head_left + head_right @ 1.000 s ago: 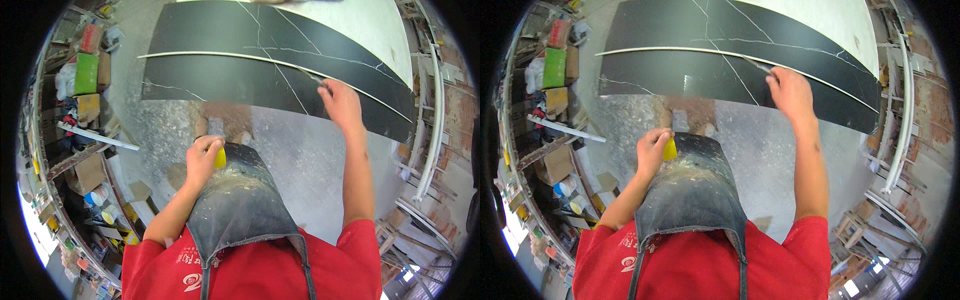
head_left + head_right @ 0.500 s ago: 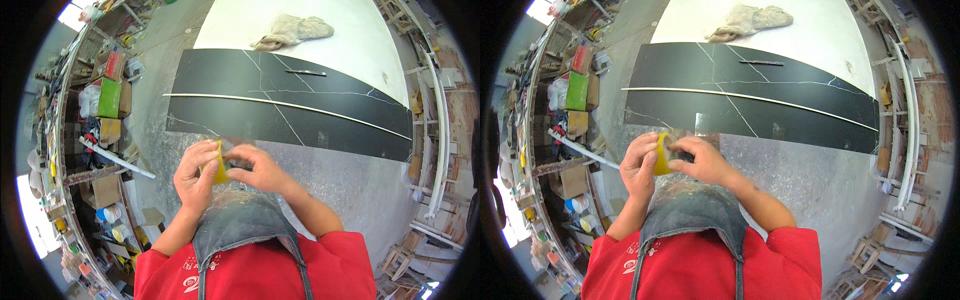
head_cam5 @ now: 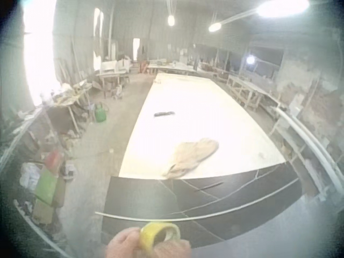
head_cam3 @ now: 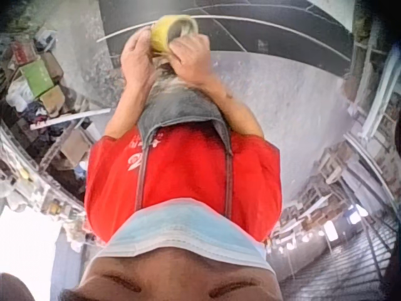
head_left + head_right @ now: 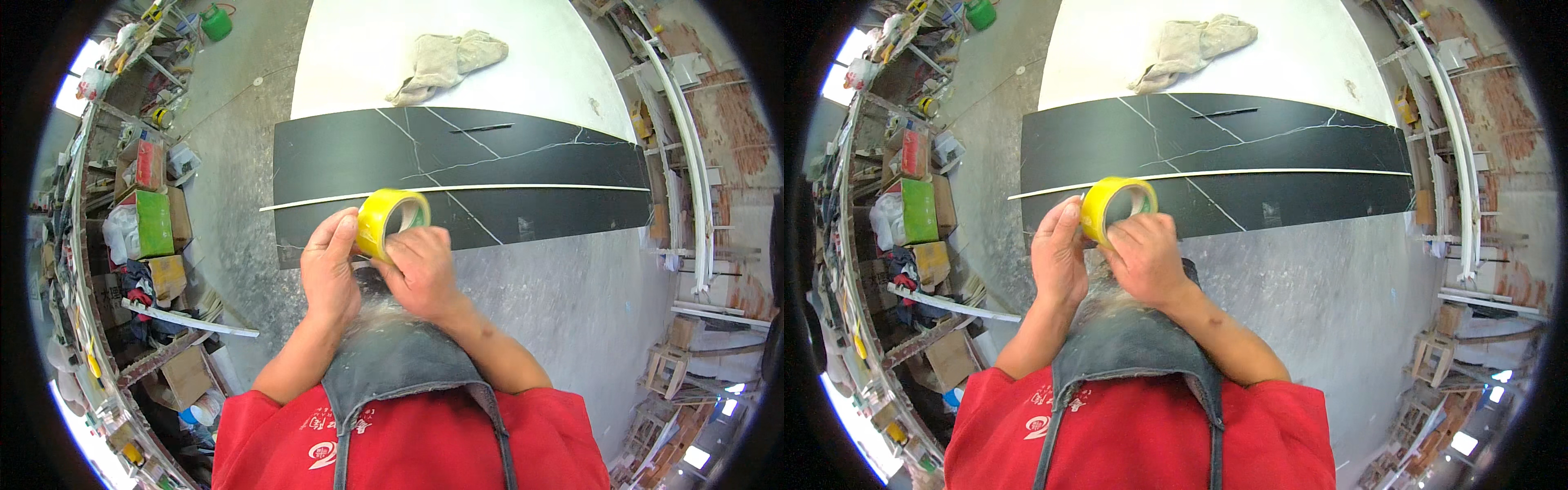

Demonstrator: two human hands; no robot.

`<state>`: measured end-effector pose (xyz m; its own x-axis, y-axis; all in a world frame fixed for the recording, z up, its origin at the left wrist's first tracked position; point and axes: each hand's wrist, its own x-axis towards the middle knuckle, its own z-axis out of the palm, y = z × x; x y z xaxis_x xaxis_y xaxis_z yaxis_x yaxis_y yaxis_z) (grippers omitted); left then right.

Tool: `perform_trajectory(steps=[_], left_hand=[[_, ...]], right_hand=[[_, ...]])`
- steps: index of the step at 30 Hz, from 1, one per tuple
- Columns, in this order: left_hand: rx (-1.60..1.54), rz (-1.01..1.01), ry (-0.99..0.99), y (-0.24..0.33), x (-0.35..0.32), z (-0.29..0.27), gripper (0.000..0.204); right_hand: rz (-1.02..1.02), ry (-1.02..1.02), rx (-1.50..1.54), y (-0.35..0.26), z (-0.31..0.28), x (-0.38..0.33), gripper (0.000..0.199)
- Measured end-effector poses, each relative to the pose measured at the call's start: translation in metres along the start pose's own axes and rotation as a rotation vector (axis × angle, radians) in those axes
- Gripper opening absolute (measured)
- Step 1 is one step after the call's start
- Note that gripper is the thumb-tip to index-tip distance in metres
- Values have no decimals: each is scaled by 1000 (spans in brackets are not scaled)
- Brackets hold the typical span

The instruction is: The person applies yellow masking tape along the edges of a large dark marble-patterned tile, then removes the tape and inspects the tile. The person walks through a workshop area and places the tile onto a metal rack.

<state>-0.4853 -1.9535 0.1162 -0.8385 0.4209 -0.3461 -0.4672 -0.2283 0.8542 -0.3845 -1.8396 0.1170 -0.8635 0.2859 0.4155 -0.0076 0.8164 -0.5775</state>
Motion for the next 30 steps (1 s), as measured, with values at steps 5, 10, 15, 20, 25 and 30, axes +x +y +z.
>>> perform_trajectory(steps=[5,10,15,20,25,30], left_hand=[[-67,-170,-56,6,21,-14,34],[-128,-326,-66,23,44,-26,49],[153,-48,-62,45,67,-75,50],[868,219,47,60,109,-170,41],[1258,190,-104,42,132,-202,40],[1332,294,-176,21,148,-201,27]], right_hand=[[-99,108,-227,3,23,19,26],[-10,80,-76,-1,38,45,25],[690,14,811,37,65,78,25],[884,102,1575,130,81,102,30],[1174,116,1040,161,64,113,39],[1028,253,551,142,10,83,32]])
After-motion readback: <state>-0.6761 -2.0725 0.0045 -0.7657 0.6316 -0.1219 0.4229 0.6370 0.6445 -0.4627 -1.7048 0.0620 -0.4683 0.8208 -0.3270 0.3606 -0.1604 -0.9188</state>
